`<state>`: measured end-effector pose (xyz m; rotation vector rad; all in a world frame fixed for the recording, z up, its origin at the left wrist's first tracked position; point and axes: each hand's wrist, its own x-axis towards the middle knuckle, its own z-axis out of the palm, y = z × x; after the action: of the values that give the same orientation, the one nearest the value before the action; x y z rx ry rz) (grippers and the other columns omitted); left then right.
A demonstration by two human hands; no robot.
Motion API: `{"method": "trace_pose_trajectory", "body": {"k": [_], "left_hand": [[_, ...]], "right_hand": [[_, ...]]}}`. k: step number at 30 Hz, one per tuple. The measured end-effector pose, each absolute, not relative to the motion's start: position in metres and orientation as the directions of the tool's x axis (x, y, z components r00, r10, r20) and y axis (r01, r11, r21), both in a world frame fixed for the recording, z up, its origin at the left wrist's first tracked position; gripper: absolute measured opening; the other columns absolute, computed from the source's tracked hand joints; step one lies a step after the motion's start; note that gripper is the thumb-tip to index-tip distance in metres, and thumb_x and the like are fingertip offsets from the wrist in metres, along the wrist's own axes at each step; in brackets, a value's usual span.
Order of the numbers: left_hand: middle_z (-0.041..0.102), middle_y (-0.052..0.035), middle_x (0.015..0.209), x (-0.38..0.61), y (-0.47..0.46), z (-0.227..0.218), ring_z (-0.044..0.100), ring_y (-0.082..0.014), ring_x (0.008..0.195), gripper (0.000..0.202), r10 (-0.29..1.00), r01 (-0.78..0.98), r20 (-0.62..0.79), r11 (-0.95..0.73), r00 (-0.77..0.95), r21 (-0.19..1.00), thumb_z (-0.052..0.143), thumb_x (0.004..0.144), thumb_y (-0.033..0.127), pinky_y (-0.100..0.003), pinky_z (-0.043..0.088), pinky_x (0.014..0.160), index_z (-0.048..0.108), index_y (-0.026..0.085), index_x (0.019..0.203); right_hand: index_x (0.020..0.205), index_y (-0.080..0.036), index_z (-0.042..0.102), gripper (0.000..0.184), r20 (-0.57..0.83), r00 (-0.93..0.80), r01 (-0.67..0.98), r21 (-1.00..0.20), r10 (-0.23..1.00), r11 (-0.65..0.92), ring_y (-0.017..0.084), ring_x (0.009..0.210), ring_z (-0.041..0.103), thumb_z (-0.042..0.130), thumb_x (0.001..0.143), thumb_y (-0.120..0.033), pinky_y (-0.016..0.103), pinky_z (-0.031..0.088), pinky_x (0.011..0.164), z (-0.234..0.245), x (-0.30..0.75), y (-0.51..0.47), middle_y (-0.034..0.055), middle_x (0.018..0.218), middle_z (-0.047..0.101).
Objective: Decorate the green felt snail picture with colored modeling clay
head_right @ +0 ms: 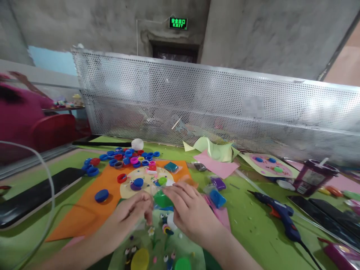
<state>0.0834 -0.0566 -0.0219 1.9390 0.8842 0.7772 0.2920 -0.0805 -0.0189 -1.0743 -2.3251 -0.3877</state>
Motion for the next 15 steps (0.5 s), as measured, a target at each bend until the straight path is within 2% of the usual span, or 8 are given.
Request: {"method": "trace_pose_trajectory", "body": {"k": [4,7,9,12,15], "left_hand": [[0.042,0.0066,0.064,0.083,-0.055,-0.020,0.049,-0.0128,0.061,0.024,0.856,0.320,0.125,-0.318,0.502,0.892,0.034,0.093,0.046,-0.026,0.041,0.063,0.036,0.022,0.092],[0.045,0.0048,0.068,0.082,-0.056,-0.017,0.047,-0.0127,0.064,0.023,0.811,0.401,0.098,-0.385,0.577,0.831,0.032,0.095,0.039,-0.025,0.039,0.062,0.041,0.021,0.085],[0.046,0.0034,0.072,0.083,-0.058,-0.017,0.047,-0.0127,0.069,0.023,0.767,0.440,0.134,-0.491,0.627,0.752,0.036,0.094,0.031,-0.025,0.038,0.065,0.042,0.019,0.075],[0.048,0.0019,0.079,0.084,-0.061,-0.018,0.048,-0.0126,0.075,0.019,0.691,0.381,0.224,-0.605,0.687,0.700,0.038,0.092,0.021,-0.024,0.039,0.069,0.046,0.018,0.075],[0.049,0.0003,0.080,0.085,-0.065,-0.021,0.048,-0.0128,0.076,0.019,0.625,0.292,0.322,-0.680,0.711,0.673,0.038,0.090,0.014,-0.023,0.039,0.068,0.044,0.018,0.072]], "right_hand": [[0.125,-0.018,0.037,0.051,0.590,-0.525,0.757,-0.005,0.613,0.653,0.018,0.117,0.045,0.040,0.076,-0.002,0.038,0.043,0.096,-0.018,0.298,-0.082,0.0079,0.118,0.057],[0.125,-0.019,0.037,0.049,0.543,-0.542,0.738,-0.057,0.641,0.672,0.017,0.119,0.042,0.039,0.078,-0.002,0.036,0.042,0.098,-0.019,0.302,-0.082,0.0067,0.120,0.055],[0.124,-0.020,0.037,0.048,0.502,-0.570,0.728,-0.057,0.650,0.683,0.017,0.122,0.038,0.038,0.080,-0.002,0.037,0.039,0.100,-0.020,0.300,-0.083,0.0065,0.124,0.051],[0.120,-0.020,0.040,0.043,0.526,-0.503,0.778,-0.069,0.686,0.624,0.023,0.123,0.033,0.044,0.079,-0.007,0.043,0.039,0.097,-0.020,0.293,-0.089,0.0098,0.128,0.043],[0.097,-0.019,0.045,0.019,0.584,-0.403,0.775,-0.192,0.705,0.602,0.024,0.104,0.045,0.050,0.079,-0.017,0.041,0.046,0.083,-0.015,0.283,-0.097,0.0100,0.106,0.048]]}}
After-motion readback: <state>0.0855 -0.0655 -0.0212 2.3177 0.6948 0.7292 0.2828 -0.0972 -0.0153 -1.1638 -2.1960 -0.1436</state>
